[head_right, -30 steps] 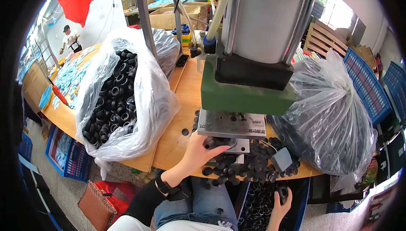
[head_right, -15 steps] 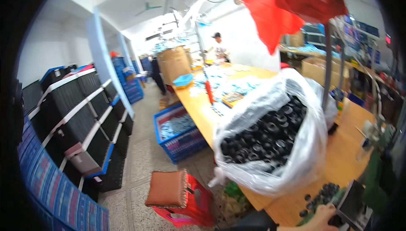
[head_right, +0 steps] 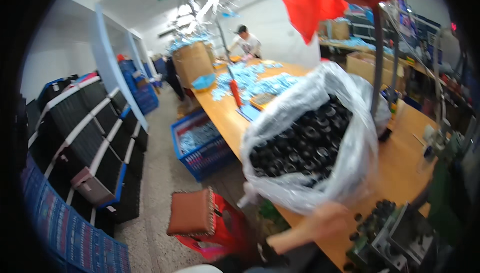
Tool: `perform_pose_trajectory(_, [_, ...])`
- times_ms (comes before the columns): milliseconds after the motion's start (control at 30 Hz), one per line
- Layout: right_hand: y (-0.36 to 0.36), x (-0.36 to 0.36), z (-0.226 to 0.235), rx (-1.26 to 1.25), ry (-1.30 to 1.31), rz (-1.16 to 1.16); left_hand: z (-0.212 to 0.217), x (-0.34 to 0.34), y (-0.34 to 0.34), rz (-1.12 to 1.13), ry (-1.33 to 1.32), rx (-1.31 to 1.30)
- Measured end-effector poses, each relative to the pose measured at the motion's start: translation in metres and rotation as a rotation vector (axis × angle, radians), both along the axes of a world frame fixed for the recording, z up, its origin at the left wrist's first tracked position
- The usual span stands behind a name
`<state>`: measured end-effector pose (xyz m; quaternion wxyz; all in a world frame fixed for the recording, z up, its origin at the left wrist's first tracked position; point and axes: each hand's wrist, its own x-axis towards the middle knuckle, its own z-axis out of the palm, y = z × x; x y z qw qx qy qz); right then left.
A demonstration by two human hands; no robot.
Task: The person sits at a workbench and repeatedly picks up small black rubber rings from a plastic bag. They place each ring into a metal mold on a press machine, operate the lever to press the item, and then remove the processed ring. The person continues this repetitive cycle throughout the video.
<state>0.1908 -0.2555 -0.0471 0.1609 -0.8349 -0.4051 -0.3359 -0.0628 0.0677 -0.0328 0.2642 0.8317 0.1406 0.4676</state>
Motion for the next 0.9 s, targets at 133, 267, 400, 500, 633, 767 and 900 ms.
perform_pose_trajectory(133, [0.042,-0.041,0.044,0.256,0.297,0.255,-0.001,-0.053,0.075,0.415,0.025,-0.098])
perform_pose_trajectory(267, [0.073,-0.037,0.003,0.344,0.756,0.379,-0.028,-0.075,0.155,0.763,0.274,0.05])
perform_pose_trajectory(400, [0.123,-0.051,0.029,0.818,0.982,0.476,-0.047,-0.073,0.202,0.74,0.503,-0.133])
perform_pose_trajectory(500, [0.131,-0.033,0.023,0.79,0.971,0.511,-0.048,-0.08,0.212,0.695,0.517,-0.174])
perform_pose_trajectory(633, [0.128,-0.038,0.026,0.742,1.004,0.446,-0.032,-0.084,0.202,0.63,0.282,-0.162])
perform_pose_trajectory(767, [0.124,-0.047,0.023,0.432,0.612,0.148,0.001,-0.059,0.147,0.107,-0.259,-0.465])
perform_pose_trajectory(900, [0.116,-0.052,0.027,0.539,0.775,0.217,0.042,-0.021,0.056,-0.452,-0.363,-0.746])
